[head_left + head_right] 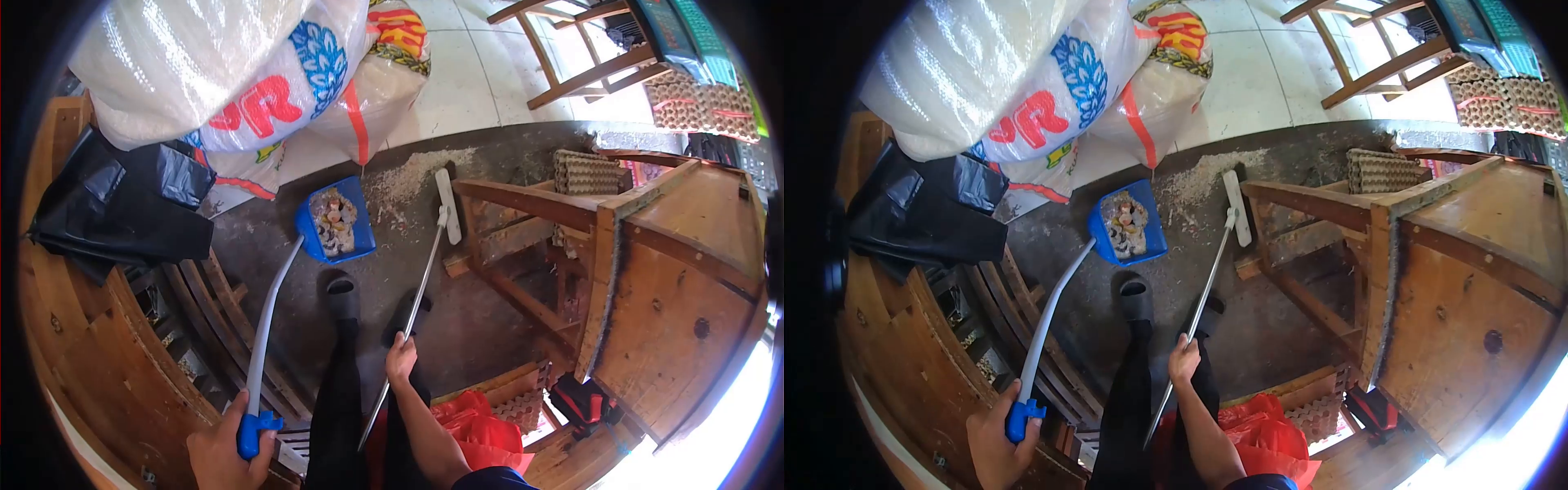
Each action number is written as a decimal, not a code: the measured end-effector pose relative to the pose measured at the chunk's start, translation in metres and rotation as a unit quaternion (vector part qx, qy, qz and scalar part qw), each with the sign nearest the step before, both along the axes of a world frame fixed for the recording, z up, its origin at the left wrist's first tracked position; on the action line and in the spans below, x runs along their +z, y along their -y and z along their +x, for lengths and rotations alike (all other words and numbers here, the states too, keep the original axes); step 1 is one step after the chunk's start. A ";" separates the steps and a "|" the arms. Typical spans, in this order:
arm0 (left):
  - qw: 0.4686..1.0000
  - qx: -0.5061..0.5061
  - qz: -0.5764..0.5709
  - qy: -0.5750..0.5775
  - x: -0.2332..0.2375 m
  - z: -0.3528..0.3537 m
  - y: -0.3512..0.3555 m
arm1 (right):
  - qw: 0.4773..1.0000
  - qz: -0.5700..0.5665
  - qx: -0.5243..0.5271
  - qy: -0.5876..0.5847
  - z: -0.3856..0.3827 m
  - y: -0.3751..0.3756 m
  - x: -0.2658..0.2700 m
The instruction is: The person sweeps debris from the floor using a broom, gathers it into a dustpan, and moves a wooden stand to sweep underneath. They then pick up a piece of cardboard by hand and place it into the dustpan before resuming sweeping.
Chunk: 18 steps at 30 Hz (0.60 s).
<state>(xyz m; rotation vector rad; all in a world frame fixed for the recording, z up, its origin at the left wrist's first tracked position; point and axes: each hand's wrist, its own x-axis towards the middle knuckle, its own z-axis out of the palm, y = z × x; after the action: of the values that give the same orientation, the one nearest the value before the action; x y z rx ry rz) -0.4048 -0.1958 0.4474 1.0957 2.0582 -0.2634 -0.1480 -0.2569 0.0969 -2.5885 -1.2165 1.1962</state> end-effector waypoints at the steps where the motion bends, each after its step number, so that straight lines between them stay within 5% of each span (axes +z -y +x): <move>1: 1.000 -0.005 -0.002 0.000 0.000 0.001 0.001 | 1.000 -0.004 -0.001 -0.001 -0.003 -0.003 -0.005; 6: 0.994 -0.018 -0.107 -0.017 0.010 0.020 -0.011 | 0.999 0.011 -0.023 0.028 -0.019 -0.024 -0.022; 9: 1.000 -0.009 -0.006 0.000 0.000 0.038 0.011 | 0.997 -0.015 -0.078 -0.001 -0.017 -0.026 -0.015; 12: 0.994 0.084 -0.054 0.041 0.005 0.045 0.005 | 0.988 -0.085 -0.126 -0.035 -0.007 -0.028 0.021; 18: 0.997 0.082 0.011 0.002 0.011 0.061 0.027 | 0.987 -0.102 -0.111 -0.047 0.010 -0.047 0.029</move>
<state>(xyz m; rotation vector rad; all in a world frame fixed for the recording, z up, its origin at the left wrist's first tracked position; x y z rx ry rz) -0.3439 -0.2226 0.4589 0.9327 2.1386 -0.1561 -0.1381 -0.2103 0.1258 -2.6827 -0.8001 1.4419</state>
